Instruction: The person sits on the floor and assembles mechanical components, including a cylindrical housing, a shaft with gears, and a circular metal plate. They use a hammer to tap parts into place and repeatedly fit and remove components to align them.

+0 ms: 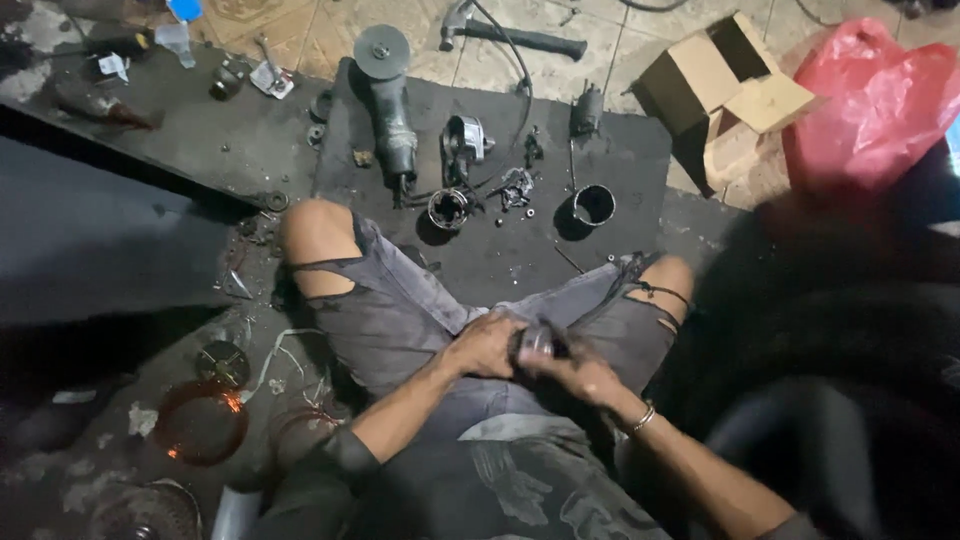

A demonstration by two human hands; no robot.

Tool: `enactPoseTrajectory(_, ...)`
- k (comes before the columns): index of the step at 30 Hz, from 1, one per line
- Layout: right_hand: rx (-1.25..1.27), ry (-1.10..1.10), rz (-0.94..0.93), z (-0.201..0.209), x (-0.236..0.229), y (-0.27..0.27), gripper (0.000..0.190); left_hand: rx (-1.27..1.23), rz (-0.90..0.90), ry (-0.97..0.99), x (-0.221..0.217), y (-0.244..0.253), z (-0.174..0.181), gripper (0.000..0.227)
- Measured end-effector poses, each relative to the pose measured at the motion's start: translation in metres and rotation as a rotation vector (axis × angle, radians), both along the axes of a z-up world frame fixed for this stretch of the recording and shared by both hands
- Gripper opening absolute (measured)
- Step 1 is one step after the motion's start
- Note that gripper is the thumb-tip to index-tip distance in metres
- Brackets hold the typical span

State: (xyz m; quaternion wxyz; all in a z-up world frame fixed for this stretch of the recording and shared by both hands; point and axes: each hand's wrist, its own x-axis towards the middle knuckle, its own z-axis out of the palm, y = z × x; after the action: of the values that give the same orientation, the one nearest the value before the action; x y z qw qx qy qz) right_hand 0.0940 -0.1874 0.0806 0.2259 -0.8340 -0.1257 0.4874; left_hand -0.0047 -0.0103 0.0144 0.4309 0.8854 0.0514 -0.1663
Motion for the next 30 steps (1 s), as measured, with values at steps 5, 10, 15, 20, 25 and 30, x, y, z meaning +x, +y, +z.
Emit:
enactPoseTrajectory(5, 0.494, -0.385, 0.704, -0.025, 0.008, -0.010, 0.085, -0.123, 0.043, -0.113, 0.008, 0.003, -0.005, 0.040)
enactPoseTrajectory(10, -0.051, -0.014, 0.198, -0.011, 0.005, 0.041, 0.106, -0.045, 0.121, -0.010, 0.006, 0.009, 0.025, 0.046)
enactPoseTrajectory(15, -0.342, 0.280, -0.020, 0.034, 0.006, 0.050, 0.101, -0.039, 0.151, -0.008, 0.003, 0.012, 0.034, 0.038)
enactPoseTrajectory(20, 0.451, -0.268, 0.719, -0.038, 0.033, -0.013, 0.109, -0.165, 0.055, -0.109, -0.001, 0.015, 0.018, 0.040)
enactPoseTrajectory(25, 0.391, -0.473, 1.056, -0.050, 0.036, -0.023, 0.088, -0.129, -0.098, -0.261, 0.003, 0.013, -0.022, 0.035)
enactPoseTrajectory(30, 0.412, -0.169, 0.716, 0.004, 0.027, -0.012, 0.083, -0.209, -0.096, -0.395, 0.000, 0.013, -0.001, 0.037)
